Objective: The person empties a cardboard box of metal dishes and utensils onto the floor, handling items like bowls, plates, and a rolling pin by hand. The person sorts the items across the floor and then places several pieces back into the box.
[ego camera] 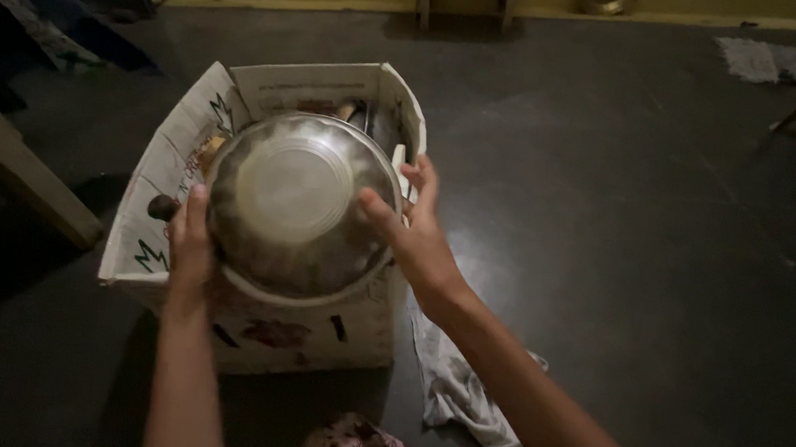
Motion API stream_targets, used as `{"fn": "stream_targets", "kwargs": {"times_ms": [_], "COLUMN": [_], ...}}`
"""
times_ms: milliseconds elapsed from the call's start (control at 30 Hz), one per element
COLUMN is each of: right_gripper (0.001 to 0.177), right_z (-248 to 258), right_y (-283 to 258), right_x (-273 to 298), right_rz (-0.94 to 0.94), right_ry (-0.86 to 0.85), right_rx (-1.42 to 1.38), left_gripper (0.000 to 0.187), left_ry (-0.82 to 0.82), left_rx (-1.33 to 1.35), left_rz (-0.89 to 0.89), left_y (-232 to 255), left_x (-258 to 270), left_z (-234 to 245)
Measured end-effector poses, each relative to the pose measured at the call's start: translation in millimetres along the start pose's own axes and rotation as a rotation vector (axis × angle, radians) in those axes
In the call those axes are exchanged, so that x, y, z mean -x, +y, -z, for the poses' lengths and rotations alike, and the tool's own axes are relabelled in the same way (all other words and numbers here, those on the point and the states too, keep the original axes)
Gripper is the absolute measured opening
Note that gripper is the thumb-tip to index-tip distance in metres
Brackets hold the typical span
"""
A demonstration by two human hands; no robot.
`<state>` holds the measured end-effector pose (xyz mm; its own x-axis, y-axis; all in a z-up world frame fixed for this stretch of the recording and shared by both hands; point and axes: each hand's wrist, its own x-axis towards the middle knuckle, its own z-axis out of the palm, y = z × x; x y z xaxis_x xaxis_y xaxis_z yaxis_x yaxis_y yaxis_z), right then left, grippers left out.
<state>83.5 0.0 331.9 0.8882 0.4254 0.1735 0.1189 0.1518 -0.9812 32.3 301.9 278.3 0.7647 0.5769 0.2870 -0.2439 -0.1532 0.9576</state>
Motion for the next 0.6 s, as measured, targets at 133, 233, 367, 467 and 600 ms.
{"fn": "stream_targets", "kwargs": {"times_ms": [133, 233, 367, 467, 600], "right_gripper": [0.132, 0.11, 0.08, 0.07, 0.066], "right_z": [8.4, 20.3, 40.9, 60.5, 105.5], "right_y": [-7.3, -10.6, -17.7, -24.7, -35.5], "right_x": [2.3, 13.2, 31.0, 43.1, 65.0], "right_rz": [0.007, -0.022, -0.063, -0.075, -0.105], "right_ry": [0.128, 0.001, -0.171, -0.236, -0.193], "right_rx": [-0.11, -0.267, -0.255, -0.264, -0.221], "left_gripper": [0.052, 0.049, 0.054, 0.048, 0.044], "left_ry": [-0.252, -0.271, -0.344, -0.37, -0.207], "left_rx": [0.214, 0.123, -0.049, 0.014, -0.415], "left_rz": [-0.001, 0.169, 0.063, 0.051, -0.181], "left_y": [25.5, 39.2, 39.8, 34.0, 37.3], "left_x": [14.2, 25.2, 26.1, 28.9, 56.8], "left_z": [-9.6, -18.7, -23.3, -34.5, -65.2]}}
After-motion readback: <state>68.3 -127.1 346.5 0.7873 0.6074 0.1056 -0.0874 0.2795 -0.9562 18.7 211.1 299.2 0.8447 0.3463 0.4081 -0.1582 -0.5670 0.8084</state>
